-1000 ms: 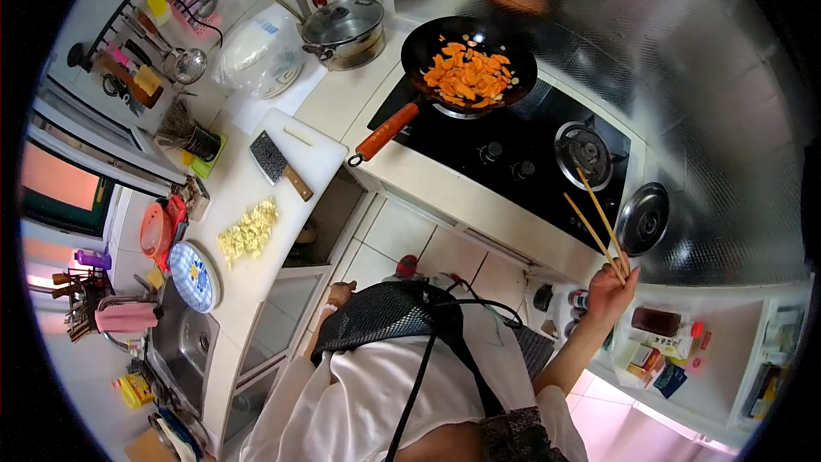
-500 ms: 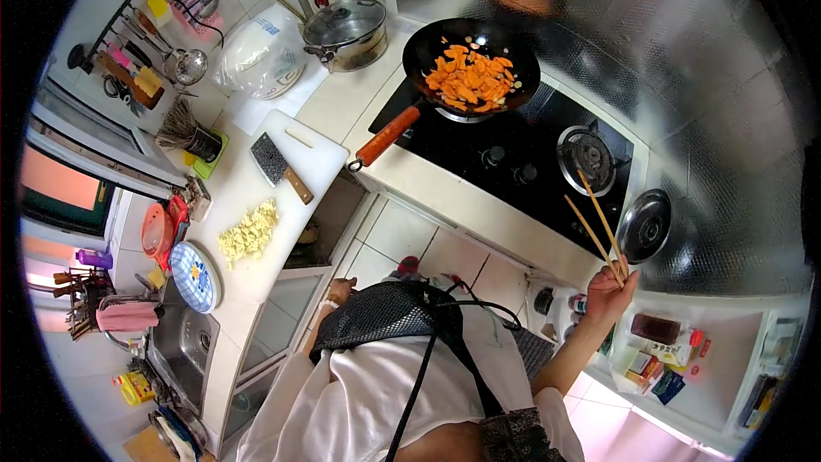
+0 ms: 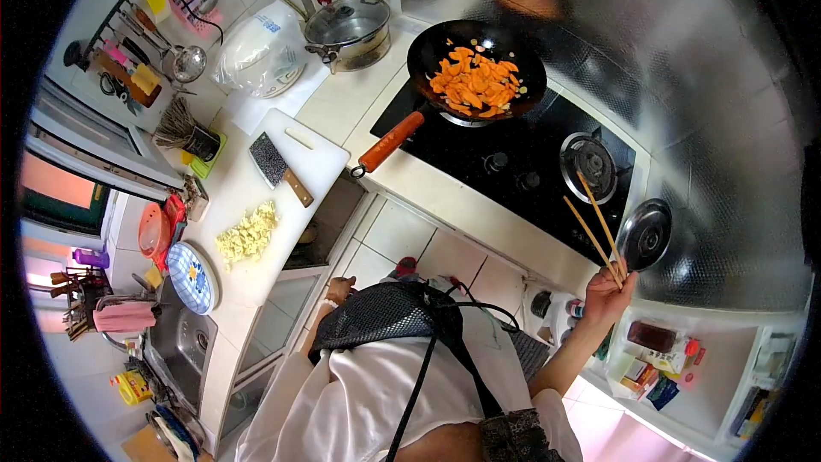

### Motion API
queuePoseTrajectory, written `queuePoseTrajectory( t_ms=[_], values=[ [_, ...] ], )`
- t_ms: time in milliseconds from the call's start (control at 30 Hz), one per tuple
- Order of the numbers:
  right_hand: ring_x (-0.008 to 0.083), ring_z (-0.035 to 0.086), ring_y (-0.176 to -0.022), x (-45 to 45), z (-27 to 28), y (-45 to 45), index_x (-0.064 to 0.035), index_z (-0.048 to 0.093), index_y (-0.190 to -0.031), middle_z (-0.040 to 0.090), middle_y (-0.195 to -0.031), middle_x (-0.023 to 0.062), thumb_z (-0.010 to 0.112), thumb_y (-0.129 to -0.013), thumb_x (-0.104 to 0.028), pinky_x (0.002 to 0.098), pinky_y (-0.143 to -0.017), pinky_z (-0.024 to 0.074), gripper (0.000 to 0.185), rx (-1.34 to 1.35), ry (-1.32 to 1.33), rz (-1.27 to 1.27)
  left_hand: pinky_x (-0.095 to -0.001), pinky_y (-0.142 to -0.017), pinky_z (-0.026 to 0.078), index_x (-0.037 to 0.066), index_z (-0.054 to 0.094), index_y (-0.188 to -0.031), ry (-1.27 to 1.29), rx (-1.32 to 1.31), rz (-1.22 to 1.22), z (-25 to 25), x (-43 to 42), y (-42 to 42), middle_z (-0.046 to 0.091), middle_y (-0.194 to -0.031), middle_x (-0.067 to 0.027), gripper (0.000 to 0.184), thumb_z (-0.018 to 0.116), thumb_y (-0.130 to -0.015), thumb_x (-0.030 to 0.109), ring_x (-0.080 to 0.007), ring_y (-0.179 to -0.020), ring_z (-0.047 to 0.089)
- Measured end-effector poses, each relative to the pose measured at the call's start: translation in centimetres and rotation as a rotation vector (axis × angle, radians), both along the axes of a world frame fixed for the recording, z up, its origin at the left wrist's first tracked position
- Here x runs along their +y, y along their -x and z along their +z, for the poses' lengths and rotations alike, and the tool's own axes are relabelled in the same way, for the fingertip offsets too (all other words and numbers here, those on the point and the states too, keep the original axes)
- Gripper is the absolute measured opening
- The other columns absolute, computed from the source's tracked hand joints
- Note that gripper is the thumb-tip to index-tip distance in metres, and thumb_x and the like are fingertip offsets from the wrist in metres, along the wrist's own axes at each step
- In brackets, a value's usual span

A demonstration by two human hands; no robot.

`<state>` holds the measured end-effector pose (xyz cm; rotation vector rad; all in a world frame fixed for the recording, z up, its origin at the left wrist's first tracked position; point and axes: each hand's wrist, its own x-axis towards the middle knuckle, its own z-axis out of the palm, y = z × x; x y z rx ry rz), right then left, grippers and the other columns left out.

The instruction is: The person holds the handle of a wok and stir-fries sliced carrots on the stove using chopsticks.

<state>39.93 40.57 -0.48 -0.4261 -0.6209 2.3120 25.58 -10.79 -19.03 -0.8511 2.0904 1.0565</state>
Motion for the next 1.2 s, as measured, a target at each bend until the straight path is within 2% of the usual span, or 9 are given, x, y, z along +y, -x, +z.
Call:
queuePoseTrajectory(
  t_ms=[167,267,367,467,800,933,1000,1133,1200],
  values=[
    [0.0183,0.059,-0.073,-0.2,0.5,0.6,0.0043,0.054,-0.115,0.064,-0.089,0.0111,0.043,-0.099,-0.034,0.0278,-0.067,0.0526,0.043,-0.011,0.034,-0.012,-0.0375,-0.055,0.048,-0.012,0.06,-0.095,0.004,0.071,-0.344,-0.4,-1.3,0.1,0.067,-0.074,-0.0186,0.034,0.061,-0.085,0.021,-0.0238,-0.061,0.062],
    [0.0183,0.06,-0.074,0.1,0.2,0.7,0.0038,0.055,-0.115,0.065,-0.09,0.0109,0.043,-0.099,-0.035,0.0281,-0.068,0.0531,0.043,-0.021,0.049,-0.013,-0.0387,-0.056,0.048,-0.012,0.059,-0.096,-0.105,-0.037,-0.01,1.4,-0.1,0.4,0.067,-0.076,-0.0189,0.035,0.06,-0.086,0.022,-0.0242,-0.061,0.062],
    [0.0183,0.061,-0.076,0.0,0.2,0.8,0.0032,0.055,-0.115,0.065,-0.09,0.0102,0.043,-0.098,-0.035,0.0284,-0.068,0.0537,0.044,-0.004,0.028,0.021,-0.0407,-0.057,0.047,-0.011,0.058,-0.099,-0.369,0.059,-0.175,-12.9,-5.9,-0.5,0.067,-0.077,-0.0194,0.037,0.06,-0.086,0.023,-0.0255,-0.06,0.061],
    [0.0179,0.062,-0.076,-0.4,0.7,0.9,0.0026,0.056,-0.114,0.066,-0.09,0.0096,0.044,-0.098,-0.035,0.0286,-0.069,0.0541,0.043,0.017,-0.004,0.053,-0.0411,-0.055,0.047,-0.01,0.057,-0.101,-0.339,-0.074,0.118,-9.0,-4.2,-0.2,0.067,-0.075,-0.0192,0.038,0.06,-0.087,0.024,-0.0262,-0.059,0.06],
    [0.0174,0.063,-0.08,-0.9,1.0,1.2,0.0023,0.057,-0.113,0.067,-0.092,0.0091,0.047,-0.097,-0.034,0.0283,-0.072,0.0544,0.041,-0.017,0.001,0.008,-0.0409,-0.049,0.045,-0.009,0.057,-0.104,-0.354,-0.105,0.181,-8.7,-4.7,-0.2,0.066,-0.074,-0.0191,0.038,0.061,-0.087,0.025,-0.0255,-0.056,0.058],
    [0.0157,0.066,-0.08,-0.4,0.3,1.0,0.0022,0.057,-0.111,0.067,-0.095,0.0085,0.044,-0.098,-0.035,0.0297,-0.07,0.0556,0.041,-0.049,0.012,-0.019,-0.0358,-0.042,0.043,-0.003,0.058,-0.096,-0.276,0.141,-0.382,-8.5,-5.7,0.9,0.062,-0.067,-0.0147,0.031,0.06,-0.089,0.027,-0.0228,-0.05,0.057],
    [0.014,0.065,-0.082,-0.3,0.7,1.0,0.0027,0.056,-0.113,0.067,-0.096,0.0081,0.045,-0.098,-0.034,0.0287,-0.073,0.0552,0.041,-0.029,0.067,-0.018,-0.0345,-0.04,0.043,0.001,0.056,-0.09,-0.363,0.109,-0.245,-8.2,-5.9,1.5,0.06,-0.065,-0.013,0.027,0.058,-0.09,0.028,-0.0228,-0.047,0.056],
    [0.0135,0.059,-0.074,-0.2,1.4,1.0,0.0027,0.052,-0.121,0.064,-0.092,0.0061,0.046,-0.098,-0.035,0.0245,-0.066,0.0523,0.045,-0.079,0.023,0.014,-0.0266,-0.042,0.045,-0.001,0.056,-0.1,-0.563,0.015,0.096,-0.4,-2.8,3.3,0.06,-0.071,-0.0091,0.023,0.052,-0.094,0.021,-0.0168,-0.055,0.058],
    [0.0151,0.062,-0.075,-0.5,2.0,0.9,0.0044,0.05,-0.123,0.065,-0.093,0.0087,0.045,-0.098,-0.034,0.0239,-0.065,0.0535,0.046,-0.093,-0.029,-0.008,-0.0267,-0.051,0.051,0.002,0.056,-0.099,-0.556,0.022,-0.111,4.6,-1.4,4.5,0.062,-0.076,-0.0067,0.029,0.058,-0.091,0.03,-0.0153,-0.057,0.061]
  ],
)
